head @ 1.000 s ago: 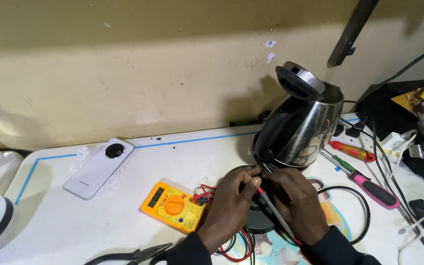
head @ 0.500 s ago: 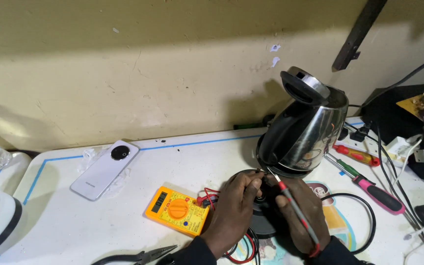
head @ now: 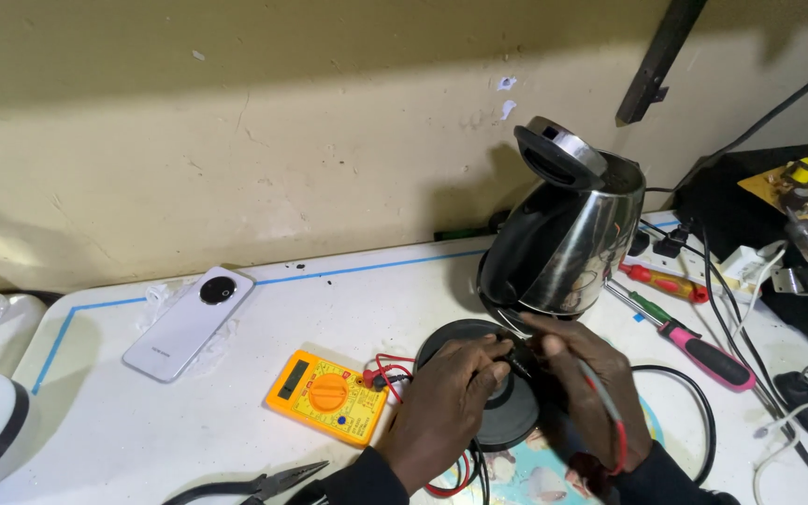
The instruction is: Testing and repairing an electric kettle by disassembling components and checking electrical continuity with a multimeter.
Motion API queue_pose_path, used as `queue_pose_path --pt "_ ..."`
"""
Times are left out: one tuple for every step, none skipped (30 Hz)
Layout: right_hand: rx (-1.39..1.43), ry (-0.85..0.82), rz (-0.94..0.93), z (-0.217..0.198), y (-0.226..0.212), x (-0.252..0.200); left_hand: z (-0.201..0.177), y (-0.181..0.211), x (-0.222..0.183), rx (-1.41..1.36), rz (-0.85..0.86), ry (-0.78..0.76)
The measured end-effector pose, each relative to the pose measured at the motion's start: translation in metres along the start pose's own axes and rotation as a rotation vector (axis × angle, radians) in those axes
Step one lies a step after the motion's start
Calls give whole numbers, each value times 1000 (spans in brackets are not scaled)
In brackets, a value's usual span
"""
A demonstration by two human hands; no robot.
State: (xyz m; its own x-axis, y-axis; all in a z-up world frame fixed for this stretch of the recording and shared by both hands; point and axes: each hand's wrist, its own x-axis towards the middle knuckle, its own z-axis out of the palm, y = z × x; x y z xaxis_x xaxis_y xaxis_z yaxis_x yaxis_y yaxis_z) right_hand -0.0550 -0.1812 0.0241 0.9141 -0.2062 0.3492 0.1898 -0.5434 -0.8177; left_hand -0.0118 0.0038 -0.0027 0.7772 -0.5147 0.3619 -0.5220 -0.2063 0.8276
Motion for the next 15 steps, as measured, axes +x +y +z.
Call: queue_pose_path --pt "-1 -2 -1 5 10 3 -5 4 2 -1 -1 2" --pt "-70 -42 -100 9 20 3 -9 9 3 -40 -60 -14" --pt "-138 -83 -200 13 31 4 -14 14 3 -79 -119 -30" --pt "-139 -84 -200 13 27 4 -13 15 4 -80 -120 -29" --pt "-126 -66 -138 13 23 4 -12 16 5 -233 -241 130" --pt "-110 -50 -82 14 18 6 -14 17 7 -381 -357 296" --pt "-107 -51 -87 16 19 8 -19 21 5 -378 -355 301" --pt "-115 -45 -80 17 21 10 -23 26 1 -283 -361 361" --pt "-122 -38 -74 17 22 11 -27 30 -2 -187 -366 420" --pt "-121 -38 -74 17 23 12 -33 54 -4 -186 -366 421" --pt "-148 -44 -136 16 23 13 -38 78 -7 -261 -414 376" --pt "-169 -48 -197 18 23 13 -45 102 -10 -331 -464 329" --pt "-162 -47 -196 20 26 12 -26 113 -16 -324 -465 329" --pt "-174 -40 -207 20 30 13 -7 123 -19 3 -259 459" --pt "-187 -34 -218 21 33 15 12 133 -23 330 -48 582"
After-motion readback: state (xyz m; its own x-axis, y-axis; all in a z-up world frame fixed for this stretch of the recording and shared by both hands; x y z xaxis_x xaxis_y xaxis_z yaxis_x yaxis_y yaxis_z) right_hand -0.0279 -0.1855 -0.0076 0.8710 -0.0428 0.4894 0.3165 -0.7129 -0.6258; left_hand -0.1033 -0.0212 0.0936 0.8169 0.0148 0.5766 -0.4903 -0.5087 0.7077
